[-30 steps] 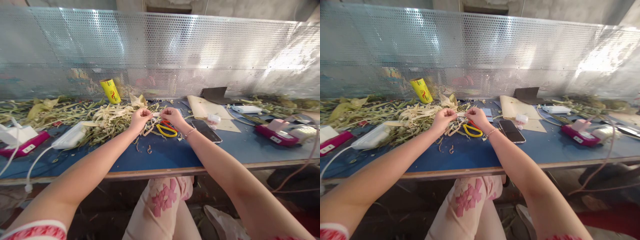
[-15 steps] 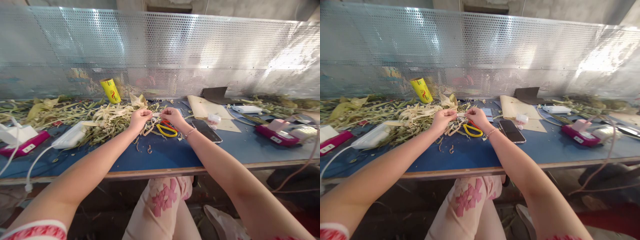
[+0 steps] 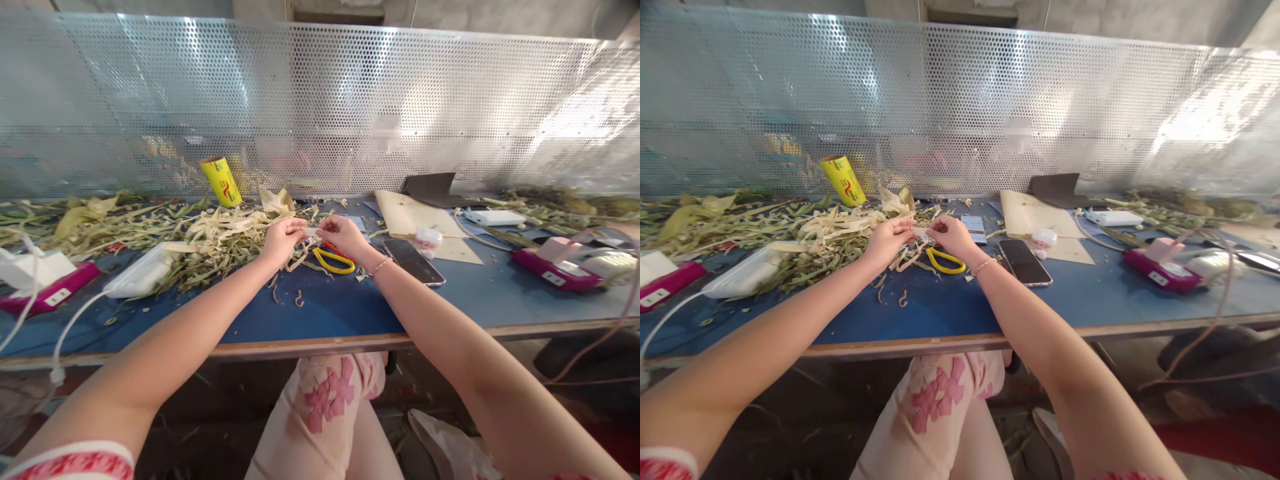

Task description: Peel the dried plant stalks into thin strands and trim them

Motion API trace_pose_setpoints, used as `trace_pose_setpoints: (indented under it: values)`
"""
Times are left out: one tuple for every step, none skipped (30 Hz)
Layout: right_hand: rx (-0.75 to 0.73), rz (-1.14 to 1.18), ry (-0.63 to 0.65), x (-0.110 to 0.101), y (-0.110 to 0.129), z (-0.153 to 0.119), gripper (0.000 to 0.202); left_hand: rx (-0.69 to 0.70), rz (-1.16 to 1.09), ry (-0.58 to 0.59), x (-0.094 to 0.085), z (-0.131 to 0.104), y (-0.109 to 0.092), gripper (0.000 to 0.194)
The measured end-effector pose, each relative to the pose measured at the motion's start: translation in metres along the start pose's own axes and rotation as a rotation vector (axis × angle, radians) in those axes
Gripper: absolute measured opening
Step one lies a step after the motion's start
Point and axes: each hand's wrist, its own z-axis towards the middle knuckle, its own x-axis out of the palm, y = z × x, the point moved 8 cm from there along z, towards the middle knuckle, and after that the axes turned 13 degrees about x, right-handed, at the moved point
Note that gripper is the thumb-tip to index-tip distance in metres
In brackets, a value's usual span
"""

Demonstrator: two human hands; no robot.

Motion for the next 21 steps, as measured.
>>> trace_pose_setpoints:
  values:
    - [-0.053, -0.028, -0.028, -0.001, 0.004, -0.002, 0.014, 0.005, -0.005, 0.006, 0.001, 0.0, 0.0, 0.018]
    - [-0.115, -0.059, -0.055, -0.001, 0.01, -0.004, 0.017, 0.014, -0.014, 0.017, 0.001, 0.0, 0.0, 0.019]
    - [-0.181, -0.092, -0.075, -0.001, 0.016, -0.007, 0.02, 0.025, -0.024, 0.035, 0.003, 0.001, 0.0, 0.02]
    - [-0.243, -0.124, -0.089, 0.0, 0.021, -0.011, 0.022, 0.035, -0.033, 0.054, 0.005, 0.001, 0.001, 0.021]
    - [-0.298, -0.153, -0.093, 0.001, 0.026, -0.014, 0.023, 0.045, -0.038, 0.074, 0.007, 0.002, 0.002, 0.023]
    - [-0.343, -0.175, -0.09, 0.003, 0.03, -0.017, 0.022, 0.053, -0.042, 0.092, 0.009, 0.002, 0.003, 0.025]
    - [-0.377, -0.191, -0.085, 0.004, 0.033, -0.019, 0.02, 0.058, -0.047, 0.112, 0.011, 0.002, 0.004, 0.027]
    - [-0.397, -0.199, -0.08, 0.006, 0.035, -0.02, 0.02, 0.057, -0.057, 0.131, 0.014, 0.001, 0.006, 0.03]
    - [-0.403, -0.199, -0.078, 0.006, 0.035, -0.021, 0.019, 0.049, -0.073, 0.145, 0.016, 0.0, 0.007, 0.033]
    - [-0.399, -0.193, -0.079, 0.006, 0.035, -0.02, 0.019, 0.037, -0.097, 0.156, 0.019, -0.001, 0.007, 0.035]
    - [-0.389, -0.183, -0.08, 0.006, 0.034, -0.02, 0.019, 0.021, -0.127, 0.164, 0.021, -0.002, 0.008, 0.038]
    - [-0.376, -0.171, -0.084, 0.005, 0.033, -0.019, 0.018, 0.003, -0.158, 0.166, 0.023, -0.004, 0.008, 0.04]
    - [-0.364, -0.159, -0.087, 0.004, 0.032, -0.018, 0.018, -0.012, -0.185, 0.161, 0.023, -0.005, 0.007, 0.042]
    - [-0.354, -0.147, -0.087, 0.003, 0.031, -0.018, 0.017, -0.024, -0.209, 0.151, 0.024, -0.006, 0.006, 0.042]
    - [-0.345, -0.139, -0.082, 0.003, 0.031, -0.017, 0.017, -0.033, -0.231, 0.138, 0.024, -0.007, 0.005, 0.042]
    - [-0.34, -0.133, -0.075, 0.003, 0.031, -0.017, 0.017, -0.043, -0.252, 0.122, 0.023, -0.007, 0.004, 0.042]
    - [-0.337, -0.13, -0.066, 0.003, 0.031, -0.017, 0.017, -0.056, -0.27, 0.103, 0.022, -0.008, 0.004, 0.041]
    - [-0.335, -0.129, -0.058, 0.003, 0.031, -0.017, 0.018, -0.071, -0.287, 0.083, 0.021, -0.008, 0.003, 0.04]
    - [-0.334, -0.128, -0.052, 0.003, 0.031, -0.017, 0.018, -0.088, -0.304, 0.067, 0.02, -0.009, 0.003, 0.039]
    - [-0.331, -0.125, -0.048, 0.003, 0.03, -0.016, 0.019, -0.107, -0.318, 0.055, 0.02, -0.009, 0.002, 0.038]
    - [-0.325, -0.118, -0.042, 0.003, 0.03, -0.015, 0.02, -0.123, -0.331, 0.045, 0.02, -0.01, 0.002, 0.037]
